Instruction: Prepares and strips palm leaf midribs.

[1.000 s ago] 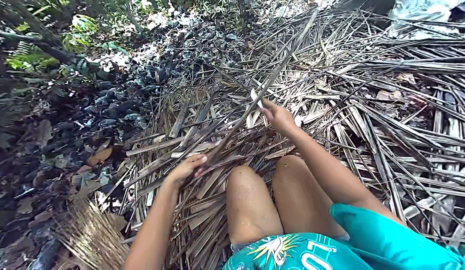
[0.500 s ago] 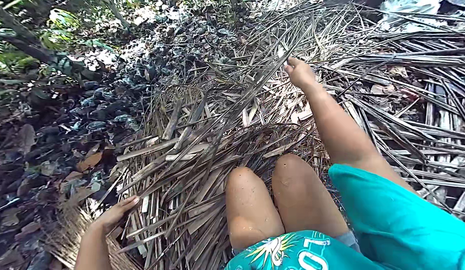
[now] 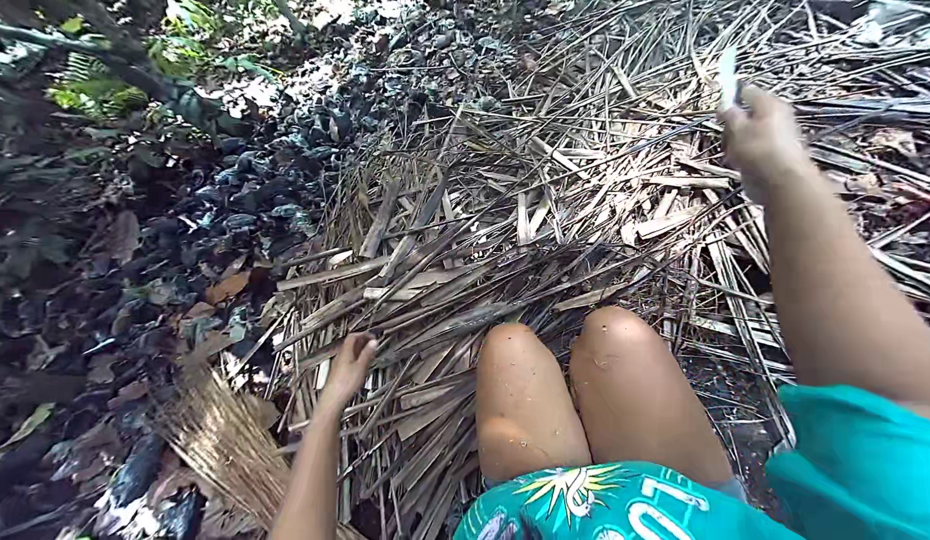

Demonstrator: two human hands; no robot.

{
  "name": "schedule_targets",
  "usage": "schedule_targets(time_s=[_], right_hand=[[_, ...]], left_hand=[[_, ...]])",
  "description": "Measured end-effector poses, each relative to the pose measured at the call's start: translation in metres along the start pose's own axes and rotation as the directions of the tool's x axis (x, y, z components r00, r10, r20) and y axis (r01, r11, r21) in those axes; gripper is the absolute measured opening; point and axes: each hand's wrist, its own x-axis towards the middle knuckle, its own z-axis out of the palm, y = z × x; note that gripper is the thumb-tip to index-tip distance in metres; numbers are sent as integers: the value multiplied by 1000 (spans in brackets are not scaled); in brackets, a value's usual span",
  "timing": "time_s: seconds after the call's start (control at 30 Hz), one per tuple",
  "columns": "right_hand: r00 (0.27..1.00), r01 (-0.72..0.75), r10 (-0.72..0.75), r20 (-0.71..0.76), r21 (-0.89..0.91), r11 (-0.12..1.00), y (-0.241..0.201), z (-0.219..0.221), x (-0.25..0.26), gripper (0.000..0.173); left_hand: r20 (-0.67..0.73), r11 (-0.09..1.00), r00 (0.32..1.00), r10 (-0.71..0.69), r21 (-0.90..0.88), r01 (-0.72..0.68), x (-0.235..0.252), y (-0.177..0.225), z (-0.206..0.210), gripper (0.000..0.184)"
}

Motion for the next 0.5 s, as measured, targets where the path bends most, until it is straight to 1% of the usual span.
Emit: schedule_targets(time_s=[0.07, 0.17, 0.23, 0.3, 0.4, 0.47, 0.5], right_hand=[[990, -3, -13, 142, 117, 993, -6, 27, -41, 48], [929, -66, -55, 366, 309, 949, -23, 65, -111, 46], [850, -83, -170, 499, 446, 891, -31, 86, -155, 47], [739, -111, -294, 606, 540, 835, -42, 103, -188, 50], [591, -162, -414, 692, 605, 780, -54, 120, -221, 56], [509, -176, -460, 728, 611, 772, -56, 128, -232, 55], [479, -187, -457, 750, 596, 781, -56, 130, -234, 53]], left_hand=[[-57, 998, 997, 50, -40, -52, -10, 35, 24, 41], [-98, 975, 981, 167, -132, -179, -32, 82, 48, 33], [-98, 945, 965, 244, -202, -259, -49, 106, 61, 30], [-88, 904, 948, 307, -286, -319, -66, 124, 71, 28], [-90, 850, 922, 376, -363, -382, -85, 139, 84, 24], [-119, 833, 905, 409, -355, -424, -95, 144, 90, 21], [-146, 830, 886, 440, -312, -463, -100, 145, 93, 20]])
